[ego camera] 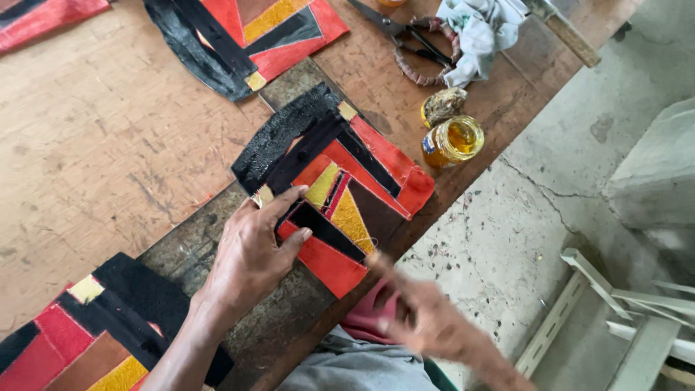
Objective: The person works through a row of colorful patchwork fabric squares on a wooden workbench, pressing and smoothing each piece flat with their palm and fingers. They occasionally reach into a jar of yellowish paste beside the pieces and reposition each square as they finish it, moving down the line of pieces one at a time.
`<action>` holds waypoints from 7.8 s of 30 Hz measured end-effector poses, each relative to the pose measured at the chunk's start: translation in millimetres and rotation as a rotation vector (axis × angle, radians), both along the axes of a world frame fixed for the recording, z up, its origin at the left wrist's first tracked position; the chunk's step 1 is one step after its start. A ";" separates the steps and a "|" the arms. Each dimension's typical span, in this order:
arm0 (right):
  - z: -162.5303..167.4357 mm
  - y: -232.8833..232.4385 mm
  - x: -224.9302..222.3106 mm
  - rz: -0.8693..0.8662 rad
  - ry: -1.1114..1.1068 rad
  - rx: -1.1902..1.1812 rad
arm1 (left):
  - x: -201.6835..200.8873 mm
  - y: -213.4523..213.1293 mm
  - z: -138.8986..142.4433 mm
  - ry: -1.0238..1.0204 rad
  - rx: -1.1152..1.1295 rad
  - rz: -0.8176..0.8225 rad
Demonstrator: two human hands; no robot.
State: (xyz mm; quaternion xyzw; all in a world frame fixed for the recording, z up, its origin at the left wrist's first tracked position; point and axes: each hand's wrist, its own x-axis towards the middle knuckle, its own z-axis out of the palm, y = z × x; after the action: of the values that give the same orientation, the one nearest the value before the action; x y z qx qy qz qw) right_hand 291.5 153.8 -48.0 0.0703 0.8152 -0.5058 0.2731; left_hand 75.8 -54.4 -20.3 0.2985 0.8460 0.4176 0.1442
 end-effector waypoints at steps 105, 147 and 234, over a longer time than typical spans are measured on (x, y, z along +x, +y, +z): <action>69.3 -5.8 -65.9 0.183 -0.090 0.371 | -47.9 34.8 -12.3 0.166 -0.081 0.061; 91.8 131.3 -154.1 0.098 0.299 0.873 | -46.9 37.7 -5.9 0.134 -0.144 0.059; 33.5 43.7 -28.5 0.196 0.393 0.469 | -42.9 39.6 4.2 0.154 -0.135 0.067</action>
State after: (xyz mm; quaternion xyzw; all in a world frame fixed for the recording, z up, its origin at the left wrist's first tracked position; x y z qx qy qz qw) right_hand 263.0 197.5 -14.5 -0.0464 0.9496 -0.2793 0.1343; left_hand 32.8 -14.7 -16.0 0.2911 0.8902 0.3402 0.0844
